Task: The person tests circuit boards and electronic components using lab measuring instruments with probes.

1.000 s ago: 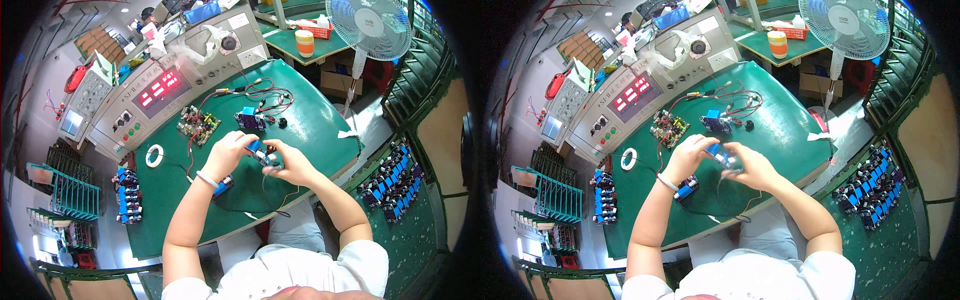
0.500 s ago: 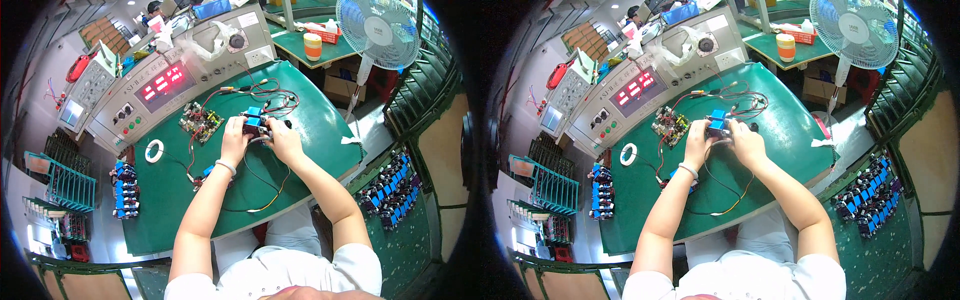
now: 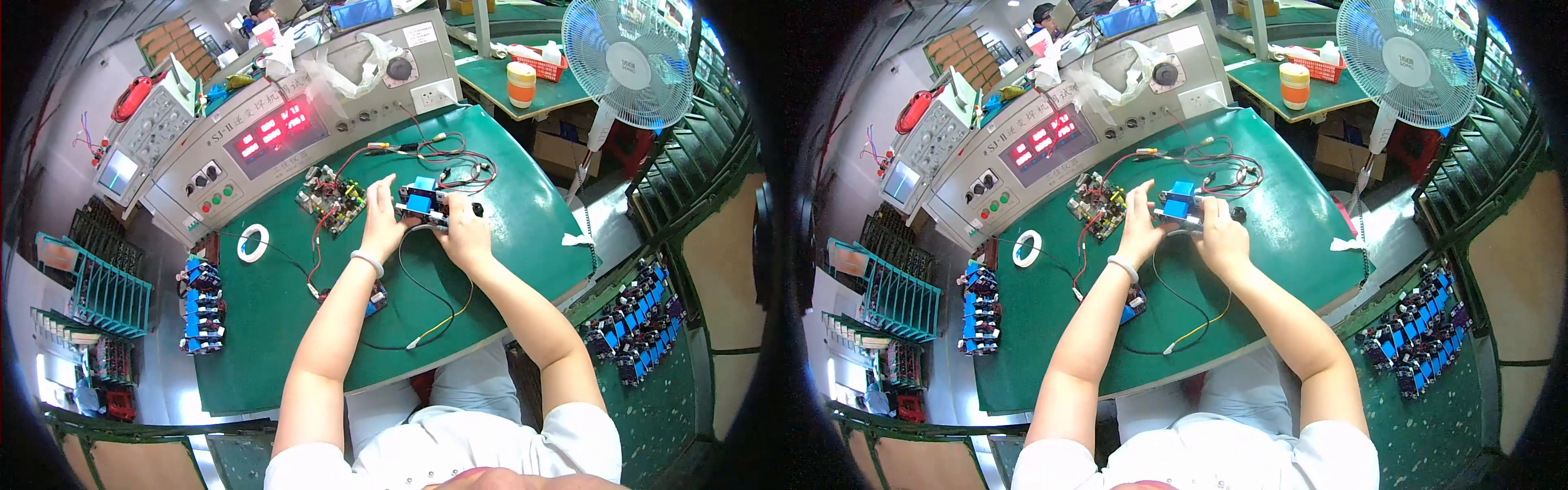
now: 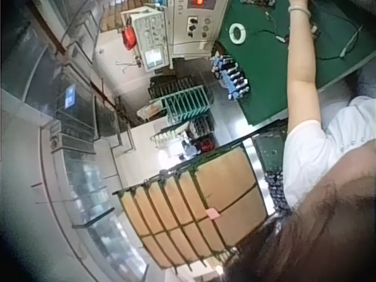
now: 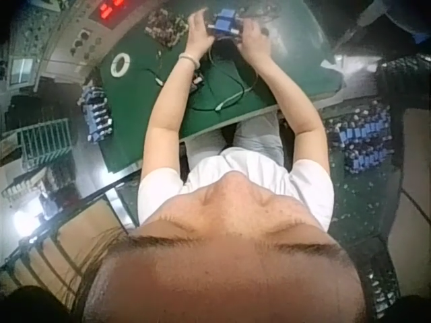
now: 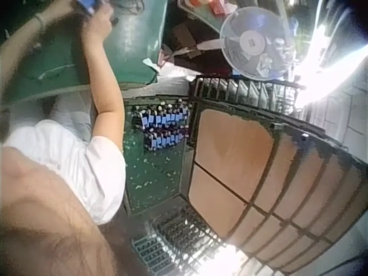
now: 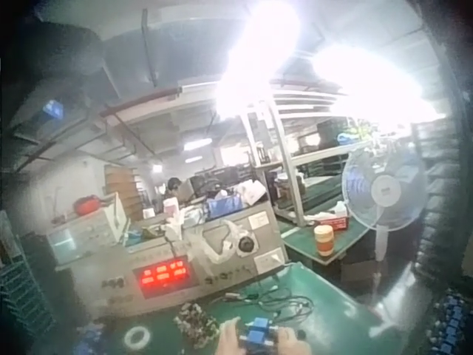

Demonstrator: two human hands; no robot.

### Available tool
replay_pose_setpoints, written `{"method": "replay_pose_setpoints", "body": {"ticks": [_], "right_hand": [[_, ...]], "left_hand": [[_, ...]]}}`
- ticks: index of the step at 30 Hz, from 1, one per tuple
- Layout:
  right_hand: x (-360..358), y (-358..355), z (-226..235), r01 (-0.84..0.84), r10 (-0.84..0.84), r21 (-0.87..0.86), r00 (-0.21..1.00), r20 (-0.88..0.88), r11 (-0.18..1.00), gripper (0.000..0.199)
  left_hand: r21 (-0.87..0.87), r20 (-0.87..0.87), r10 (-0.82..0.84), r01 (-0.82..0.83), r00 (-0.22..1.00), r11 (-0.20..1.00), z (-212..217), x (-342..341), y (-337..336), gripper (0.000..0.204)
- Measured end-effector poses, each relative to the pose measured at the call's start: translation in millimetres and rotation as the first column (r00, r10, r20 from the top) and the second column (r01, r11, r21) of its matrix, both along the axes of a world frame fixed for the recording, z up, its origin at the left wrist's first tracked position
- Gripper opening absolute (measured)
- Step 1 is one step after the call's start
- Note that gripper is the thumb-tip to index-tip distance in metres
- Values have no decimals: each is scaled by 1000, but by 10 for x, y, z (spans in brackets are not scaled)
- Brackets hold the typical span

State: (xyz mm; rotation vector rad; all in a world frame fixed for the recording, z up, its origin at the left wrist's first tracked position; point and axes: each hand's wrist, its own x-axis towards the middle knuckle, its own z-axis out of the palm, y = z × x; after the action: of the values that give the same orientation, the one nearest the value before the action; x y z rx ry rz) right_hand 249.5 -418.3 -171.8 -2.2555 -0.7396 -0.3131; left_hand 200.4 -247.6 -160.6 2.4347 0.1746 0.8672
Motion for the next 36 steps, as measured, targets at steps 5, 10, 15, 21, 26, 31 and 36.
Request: {"method": "replay_pose_setpoints", "body": {"ticks": [5,10,15,21,26,31,36], "right_hand": [[104,-79,-31,-88,108,117,979,-175,989,57],[209,-206,39,-128,165,166,959,-232,978,54],[363,-275,114,-227,234,68,965,-121,972,61],[226,-383,11,-179,178,-16,982,-57,984,72],[219,-277,21,-125,124,-84,992,-17,989,73],[341,-287,31,-121,131,-71,979,155,990,68],[329,-350,-7,-112,117,-47,985,130,993,76]], "left_hand": [[-365,-187,-292,210,938,907,-23,67,125,80],[-368,-221,-216,123,951,922,-6,-48,-132,67],[-310,-126,-75,33,989,950,-121,-30,-270,67],[-146,-230,-90,57,969,988,12,-202,-370,73],[-134,-158,0,-21,988,991,-55,-181,-438,72],[-116,-93,27,-38,995,993,-146,-25,-442,73],[-149,-101,12,-27,995,988,-38,-80,-484,79]]}}
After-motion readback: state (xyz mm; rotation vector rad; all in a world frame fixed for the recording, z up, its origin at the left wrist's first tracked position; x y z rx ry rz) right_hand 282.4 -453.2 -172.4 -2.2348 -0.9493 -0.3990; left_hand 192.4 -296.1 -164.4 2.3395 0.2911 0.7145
